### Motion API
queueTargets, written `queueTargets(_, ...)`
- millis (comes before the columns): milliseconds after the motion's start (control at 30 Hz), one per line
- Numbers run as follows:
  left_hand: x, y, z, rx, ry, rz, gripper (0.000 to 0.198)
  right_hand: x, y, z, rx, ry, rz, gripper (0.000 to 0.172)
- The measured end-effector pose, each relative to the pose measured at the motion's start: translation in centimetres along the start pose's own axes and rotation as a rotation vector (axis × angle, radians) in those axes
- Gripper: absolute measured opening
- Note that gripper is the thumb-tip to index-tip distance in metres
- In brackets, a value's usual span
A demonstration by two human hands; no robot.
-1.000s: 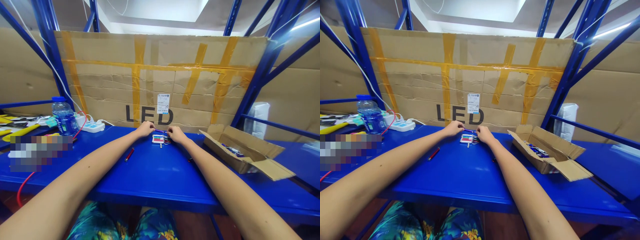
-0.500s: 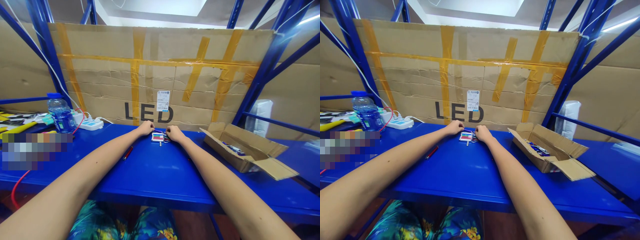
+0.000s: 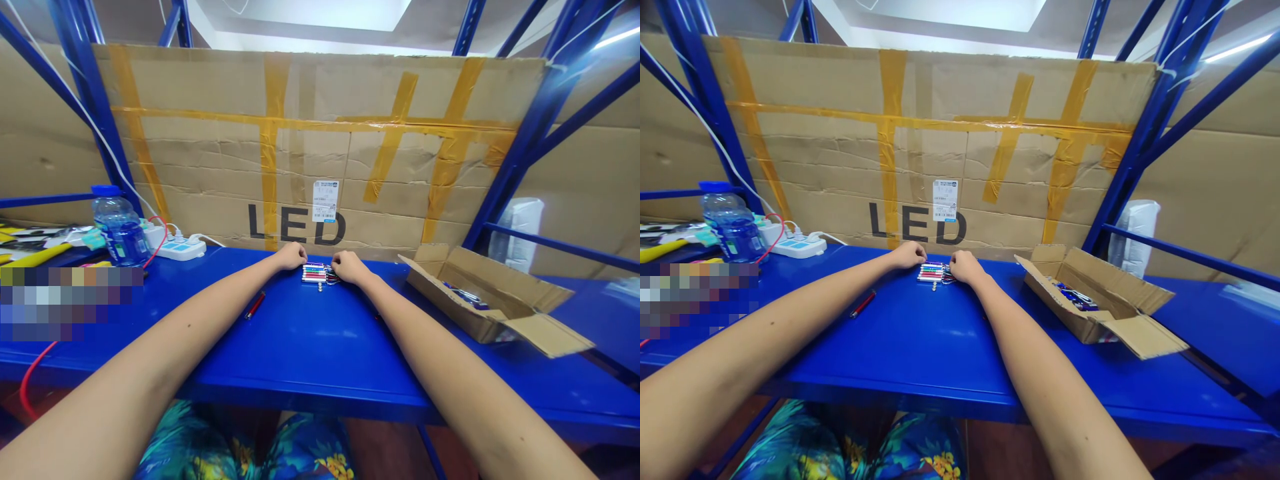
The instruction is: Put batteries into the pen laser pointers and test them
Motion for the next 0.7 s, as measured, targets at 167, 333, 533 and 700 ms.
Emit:
queueTargets(167,0.2,-0.1,0.1,-0.026,0.031,-0.021,0.012,-0.3,0.0,-0.3,0.004,-0.007,0.000,0.025)
queueTargets(333,0.4,-0.7,0.1,0.004,0.035,-0.044,0.021,-0.3,-0.3,-0.2,0.001,-0.010,0.017,0.025)
queueTargets(533,0.8,-1.4,0.0,0.025,0.059,-0.044,0.028,-0.2,-0.6,0.0,0.006,-0.012,0.038,0.025)
queueTargets(700,-0.6,-1.3,-0.7,0.015,0.008,0.008,0.028,-0.6,-1.0,-0.1,0.017,-0.029,0.046,0.027)
Point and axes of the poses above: each hand's wrist, its own z-axis towards the middle knuckle, its own x-axis out of the palm, y = z × x, the point moved 9 cm from there along z, towards the middle knuckle, and after that the axes turned 4 degrees about -y, right-handed, at the moved point
